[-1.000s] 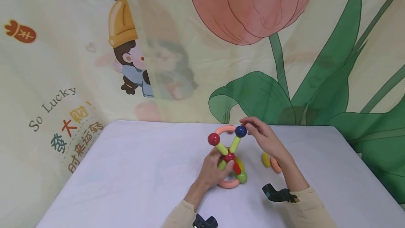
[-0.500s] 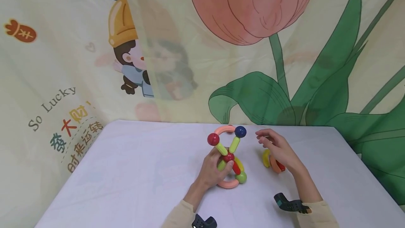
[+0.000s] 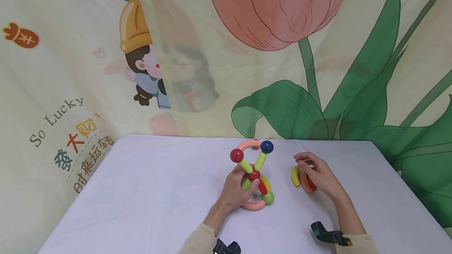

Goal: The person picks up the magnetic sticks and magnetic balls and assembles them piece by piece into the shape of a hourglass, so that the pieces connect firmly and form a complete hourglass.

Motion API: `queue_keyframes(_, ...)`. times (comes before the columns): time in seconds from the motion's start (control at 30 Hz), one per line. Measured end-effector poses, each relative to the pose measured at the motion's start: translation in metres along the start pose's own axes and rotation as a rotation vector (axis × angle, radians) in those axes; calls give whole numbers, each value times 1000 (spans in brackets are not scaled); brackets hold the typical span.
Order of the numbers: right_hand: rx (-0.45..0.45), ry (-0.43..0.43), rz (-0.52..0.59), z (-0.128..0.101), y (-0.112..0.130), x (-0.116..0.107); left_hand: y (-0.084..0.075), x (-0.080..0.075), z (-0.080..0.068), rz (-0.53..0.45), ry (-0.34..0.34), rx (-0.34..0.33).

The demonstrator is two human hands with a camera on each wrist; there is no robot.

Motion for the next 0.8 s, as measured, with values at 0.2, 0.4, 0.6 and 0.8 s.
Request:
queue_keyframes(0.2, -16, -8, -49, -3, -4, -5, 0, 0, 0, 5, -6, 0)
queue_keyframes(0.4, 1, -35, -136, -8, -13, -13, 0, 1, 0, 3, -5, 8)
queue_keyframes(0.6, 40, -2, -195, -13, -19, -17, 0, 0, -1, 7, 0, 13)
queue_keyframes(0.8, 145, 147, -222, -18, -30, -17, 1, 0, -1, 8, -1, 9)
Point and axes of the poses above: each hand's wrist, its own z-axis towards the middle knuckle, its own x-axis out of the palm, y = z × x, the point moved 3 cm from there along z, towards the middle knuckle, and after that the axes turned 1 degree about y, right-handed, at the moved point
